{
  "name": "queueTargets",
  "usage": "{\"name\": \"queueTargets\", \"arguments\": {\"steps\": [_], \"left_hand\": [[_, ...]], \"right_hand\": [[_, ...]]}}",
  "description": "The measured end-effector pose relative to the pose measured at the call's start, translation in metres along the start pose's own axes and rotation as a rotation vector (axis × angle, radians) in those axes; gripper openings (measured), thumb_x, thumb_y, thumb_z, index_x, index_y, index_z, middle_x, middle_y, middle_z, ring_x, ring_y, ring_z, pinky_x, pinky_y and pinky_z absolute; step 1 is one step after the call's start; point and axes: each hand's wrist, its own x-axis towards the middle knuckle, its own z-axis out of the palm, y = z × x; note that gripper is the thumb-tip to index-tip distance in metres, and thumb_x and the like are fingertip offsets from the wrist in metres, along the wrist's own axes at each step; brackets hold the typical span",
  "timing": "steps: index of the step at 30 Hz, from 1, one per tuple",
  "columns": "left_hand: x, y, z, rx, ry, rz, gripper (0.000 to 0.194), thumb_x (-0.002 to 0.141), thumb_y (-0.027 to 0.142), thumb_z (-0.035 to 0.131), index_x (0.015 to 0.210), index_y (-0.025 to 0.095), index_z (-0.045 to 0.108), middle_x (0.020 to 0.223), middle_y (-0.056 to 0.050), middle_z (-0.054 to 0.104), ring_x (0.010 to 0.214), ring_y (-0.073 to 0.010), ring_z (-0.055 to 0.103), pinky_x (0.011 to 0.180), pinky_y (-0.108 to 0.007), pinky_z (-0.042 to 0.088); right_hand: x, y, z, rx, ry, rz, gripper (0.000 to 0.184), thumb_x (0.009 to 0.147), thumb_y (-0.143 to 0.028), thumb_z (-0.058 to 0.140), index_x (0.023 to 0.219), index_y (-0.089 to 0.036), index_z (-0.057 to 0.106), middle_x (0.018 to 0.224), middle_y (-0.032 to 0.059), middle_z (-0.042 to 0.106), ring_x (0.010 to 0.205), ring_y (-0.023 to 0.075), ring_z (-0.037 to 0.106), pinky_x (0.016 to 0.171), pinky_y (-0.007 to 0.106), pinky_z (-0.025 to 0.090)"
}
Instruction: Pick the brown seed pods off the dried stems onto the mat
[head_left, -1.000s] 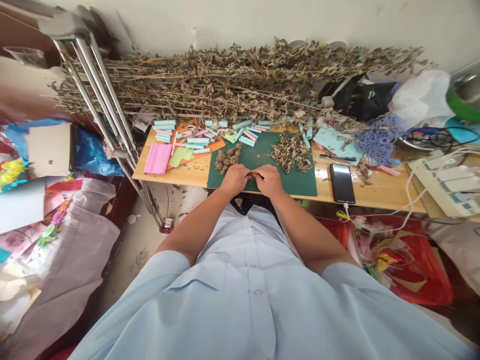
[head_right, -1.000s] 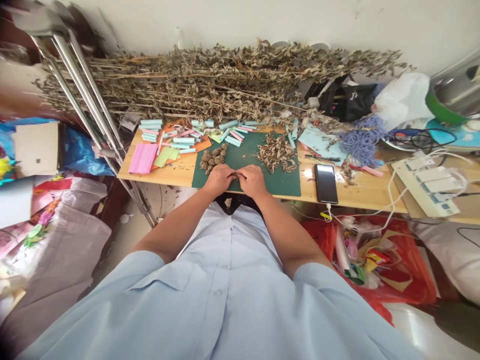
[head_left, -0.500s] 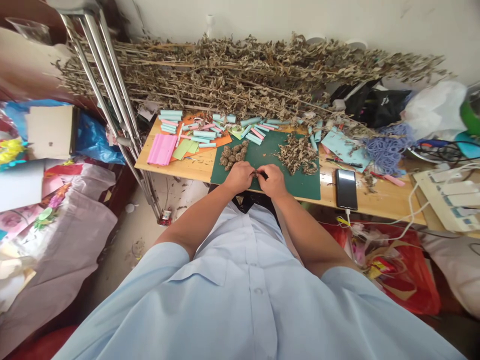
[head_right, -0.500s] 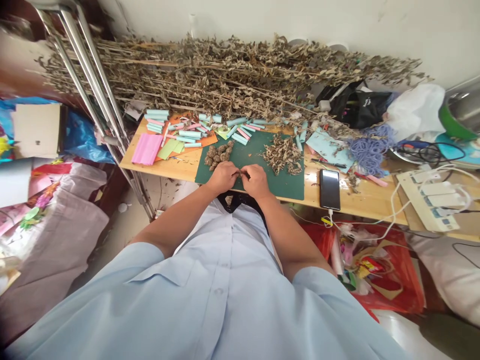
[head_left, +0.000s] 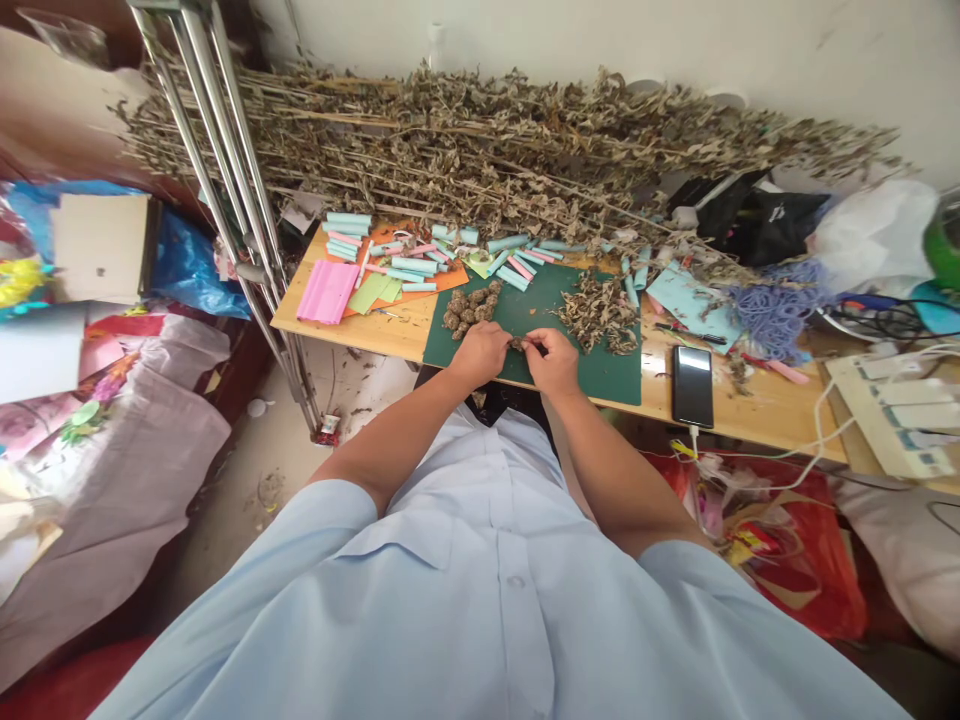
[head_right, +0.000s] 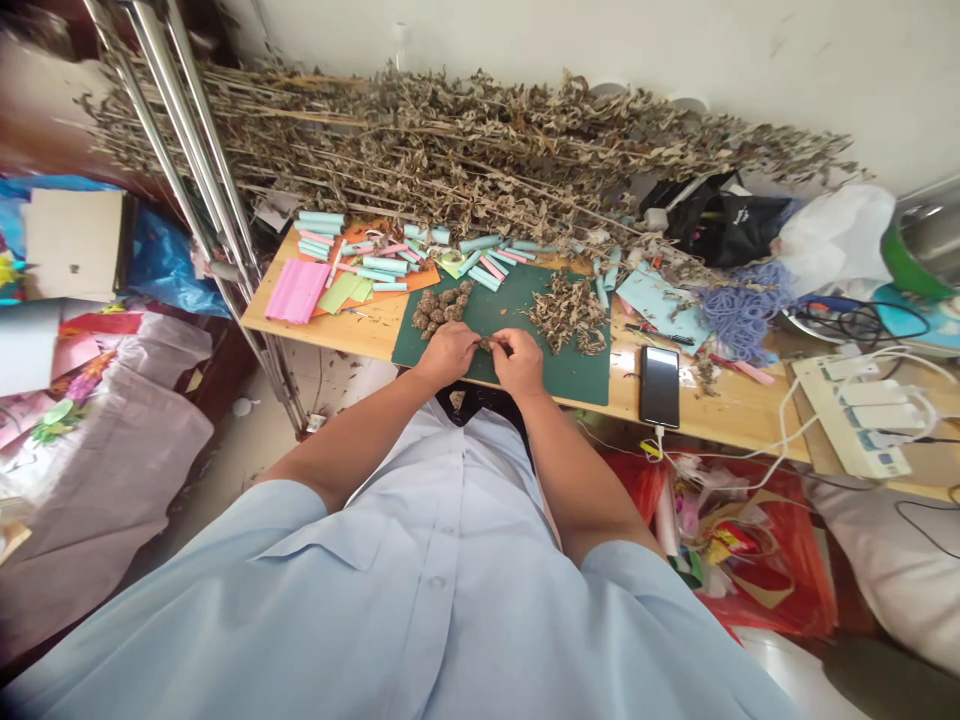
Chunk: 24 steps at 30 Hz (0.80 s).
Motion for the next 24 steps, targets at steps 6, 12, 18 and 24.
{"name": "queueTargets", "arguments": {"steps": [6,12,18,24], "left_hand": [[-0.0026,0.0033,-0.0090,-0.003,-0.028,0.068,0.023,0.089,0.022,0.056,0.104,0.015,0.072,0.099,-0.013,0.065,0.099,-0.0269,0.058,0.096,-0.043,0.045],[-0.0002,0.0023,-0.0054,0.021,-0.037,0.078,0.024,0.094,0.022,0.049,0.094,0.016,0.072,0.092,-0.012,0.063,0.093,-0.0256,0.058,0.090,-0.042,0.046],[0.0020,0.0015,-0.0013,0.002,-0.009,0.052,0.026,0.093,0.018,0.048,0.089,0.016,0.073,0.089,-0.012,0.063,0.092,-0.0249,0.059,0.088,-0.041,0.047],[0.0008,0.0009,-0.0045,-0.038,-0.004,0.040,0.026,0.093,0.017,0.048,0.094,0.016,0.074,0.093,-0.012,0.066,0.095,-0.0247,0.060,0.091,-0.041,0.048]], "right_hand": [[0.0005,-0.0011,0.0013,-0.037,-0.073,-0.108,0.011,0.088,-0.022,0.062,0.098,-0.023,0.067,0.093,0.0077,0.074,0.092,0.0270,0.066,0.091,0.045,0.053],[0.0011,-0.0029,0.0014,-0.037,-0.092,-0.119,0.014,0.086,-0.019,0.059,0.098,-0.023,0.065,0.093,0.0080,0.073,0.093,0.0274,0.066,0.091,0.045,0.053],[-0.0004,-0.0009,-0.0007,0.063,-0.066,-0.068,0.011,0.087,-0.023,0.060,0.097,-0.023,0.065,0.092,0.0069,0.073,0.090,0.0243,0.068,0.089,0.042,0.056],[0.0003,0.0038,0.0005,0.139,0.062,0.064,0.023,0.089,-0.026,0.059,0.111,-0.022,0.063,0.095,0.0072,0.074,0.092,0.0242,0.070,0.093,0.044,0.056]]}}
